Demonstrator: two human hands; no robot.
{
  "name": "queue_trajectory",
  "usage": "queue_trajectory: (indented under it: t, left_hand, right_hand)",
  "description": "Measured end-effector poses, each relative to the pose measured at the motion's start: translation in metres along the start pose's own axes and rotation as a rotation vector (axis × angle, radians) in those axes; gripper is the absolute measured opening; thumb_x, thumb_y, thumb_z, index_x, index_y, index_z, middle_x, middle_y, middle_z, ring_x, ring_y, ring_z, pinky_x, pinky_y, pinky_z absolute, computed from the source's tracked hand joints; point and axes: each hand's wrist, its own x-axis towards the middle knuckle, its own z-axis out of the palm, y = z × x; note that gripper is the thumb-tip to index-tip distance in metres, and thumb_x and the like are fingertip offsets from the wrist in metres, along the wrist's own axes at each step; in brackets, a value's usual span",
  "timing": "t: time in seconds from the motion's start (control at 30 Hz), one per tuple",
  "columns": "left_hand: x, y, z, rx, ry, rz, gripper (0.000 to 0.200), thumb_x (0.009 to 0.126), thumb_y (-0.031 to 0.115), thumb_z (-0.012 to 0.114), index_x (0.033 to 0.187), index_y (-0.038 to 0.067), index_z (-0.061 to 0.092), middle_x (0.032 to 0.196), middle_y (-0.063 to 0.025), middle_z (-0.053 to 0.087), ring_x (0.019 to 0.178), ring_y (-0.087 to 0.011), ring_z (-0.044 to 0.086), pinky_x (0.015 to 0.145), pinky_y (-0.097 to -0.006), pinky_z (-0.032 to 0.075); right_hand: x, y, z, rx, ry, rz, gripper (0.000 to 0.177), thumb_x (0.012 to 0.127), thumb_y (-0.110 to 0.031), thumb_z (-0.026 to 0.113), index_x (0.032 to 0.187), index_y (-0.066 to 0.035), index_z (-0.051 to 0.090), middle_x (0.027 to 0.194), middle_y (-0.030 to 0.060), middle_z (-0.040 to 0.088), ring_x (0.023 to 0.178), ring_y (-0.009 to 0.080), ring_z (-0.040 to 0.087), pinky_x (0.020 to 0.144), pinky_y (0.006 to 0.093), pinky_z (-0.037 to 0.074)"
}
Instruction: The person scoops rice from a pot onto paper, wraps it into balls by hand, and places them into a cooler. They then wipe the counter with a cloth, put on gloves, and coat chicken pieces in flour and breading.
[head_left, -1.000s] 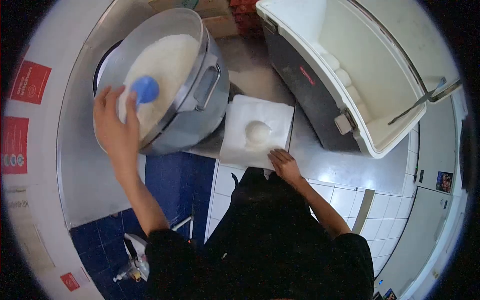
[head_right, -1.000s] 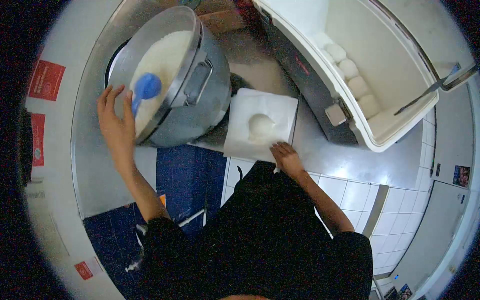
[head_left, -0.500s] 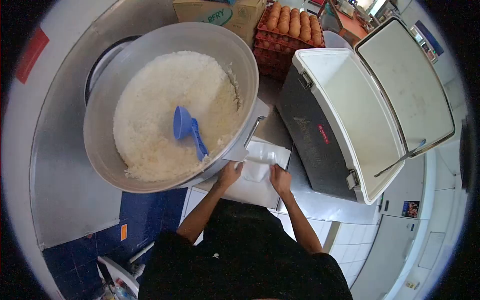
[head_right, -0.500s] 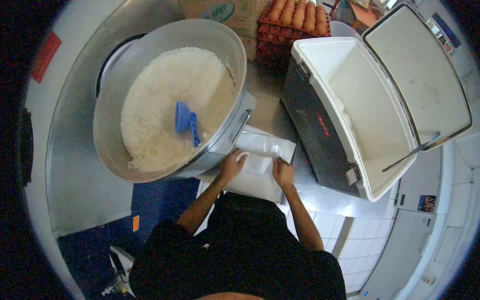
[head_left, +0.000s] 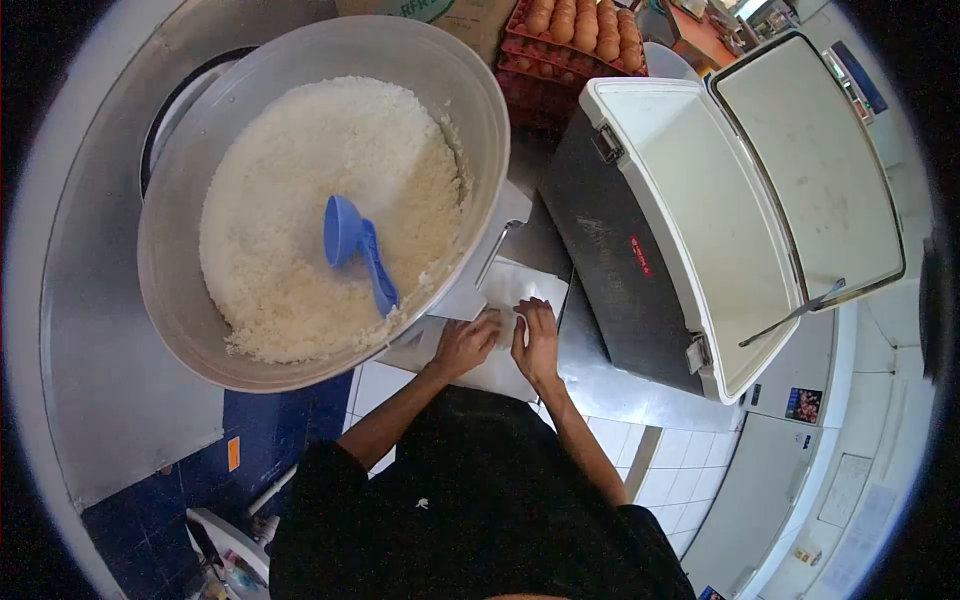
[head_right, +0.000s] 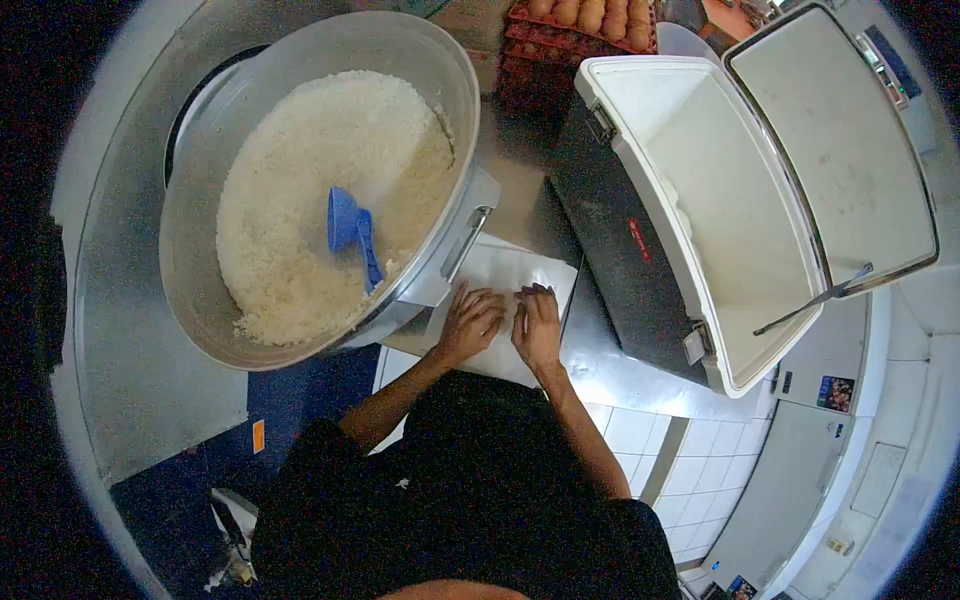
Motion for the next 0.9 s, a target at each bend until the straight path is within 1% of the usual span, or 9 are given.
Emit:
queue_trajectory:
  t: [0.17,0.27,0.33,0.47,0.57,0.63,0.7,0.77,0.9]
  left_hand:
    - [-0.022,0.043,-0.026,0.159,0.08,0.29,0.011,0.079,0.018,0.065,0.087,0.01,0.065,0.101,-0.0086,0.065,0.102,-0.0239,0.061,0.087,-0.0473,0.046]
    - [-0.035,0.067,-0.042,0.193,-0.374,0.153,0.013,0.083,0.018,0.063,0.09,0.007,0.066,0.086,-0.0109,0.065,0.086,-0.0285,0.065,0.08,-0.0481,0.05]
    - [-0.023,0.089,-0.044,-0.002,-0.514,-0.262,0.017,0.086,0.022,0.065,0.088,0.005,0.066,0.082,-0.0124,0.064,0.076,-0.0268,0.064,0.081,-0.0451,0.052]
    - [-0.003,0.042,0.01,-0.822,0.142,-0.693,0.018,0.093,0.018,0.058,0.097,0.001,0.062,0.075,-0.0087,0.062,0.061,-0.0158,0.063,0.058,-0.029,0.051]
    - [-0.032,-0.041,0.046,-0.841,0.645,-0.945,0.014,0.091,0.013,0.06,0.097,0.0,0.061,0.078,-0.0046,0.061,0.063,-0.0161,0.061,0.058,-0.0292,0.051]
    - [-0.05,-0.058,0.047,-0.566,0.719,-0.678,0.012,0.087,0.008,0.062,0.096,0.0,0.061,0.082,-0.0045,0.061,0.069,-0.0153,0.06,0.062,-0.0278,0.052]
    - [-0.042,-0.053,0.044,-0.674,0.758,-0.63,0.018,0.082,0.005,0.065,0.098,0.0,0.061,0.087,-0.0084,0.061,0.081,-0.0195,0.061,0.07,-0.0299,0.052]
    - [-0.016,0.025,0.019,-0.098,0.586,-0.484,0.031,0.079,0.004,0.066,0.108,0.001,0.058,0.104,-0.0162,0.059,0.099,-0.0276,0.058,0.083,-0.0361,0.05]
    - [0.009,0.084,0.01,-0.06,0.475,-0.273,0.058,0.075,0.007,0.069,0.128,0.004,0.048,0.131,-0.0225,0.044,0.123,-0.0383,0.042,0.099,-0.0456,0.039]
  right_hand:
    - [-0.032,-0.007,-0.017,0.174,-0.451,0.212,0.022,0.08,0.002,0.051,0.099,0.002,0.062,0.099,0.0199,0.064,0.096,0.0401,0.06,0.088,0.0389,0.049]
    - [-0.076,0.007,-0.012,0.367,-0.807,0.569,0.018,0.086,-0.011,0.057,0.098,0.001,0.064,0.099,0.0179,0.066,0.091,0.0346,0.064,0.082,0.0392,0.051]
    - [-0.11,0.05,0.033,0.827,-0.715,1.131,0.029,0.091,-0.027,0.06,0.099,0.0,0.064,0.098,0.0156,0.067,0.088,0.0268,0.066,0.078,0.0371,0.053]
    - [-0.091,0.079,0.062,1.249,-0.169,1.416,0.03,0.091,-0.023,0.06,0.098,0.006,0.065,0.085,0.0177,0.068,0.069,0.0209,0.065,0.06,0.0297,0.051]
    - [-0.064,0.043,0.017,0.525,-0.23,0.78,0.029,0.081,-0.023,0.068,0.088,0.004,0.062,0.082,0.0165,0.063,0.072,0.0253,0.062,0.064,0.0334,0.052]
    - [-0.072,0.055,0.043,0.409,-0.082,0.597,0.033,0.078,-0.025,0.071,0.09,0.004,0.06,0.096,0.0178,0.058,0.088,0.0254,0.06,0.072,0.0364,0.051]
    - [-0.044,0.044,0.025,0.812,0.105,0.951,0.039,0.076,-0.026,0.071,0.098,0.005,0.059,0.11,0.0199,0.053,0.099,0.028,0.057,0.079,0.0391,0.049]
    - [-0.056,0.091,0.078,0.601,0.29,0.809,0.038,0.075,-0.021,0.071,0.106,-0.002,0.06,0.1,0.0177,0.057,0.091,0.0271,0.059,0.08,0.0373,0.049]
    - [-0.054,0.138,0.062,0.184,-0.561,0.448,0.061,0.071,-0.032,0.071,0.119,-0.003,0.046,0.087,0.0167,0.06,0.092,0.0239,0.061,0.082,0.0365,0.049]
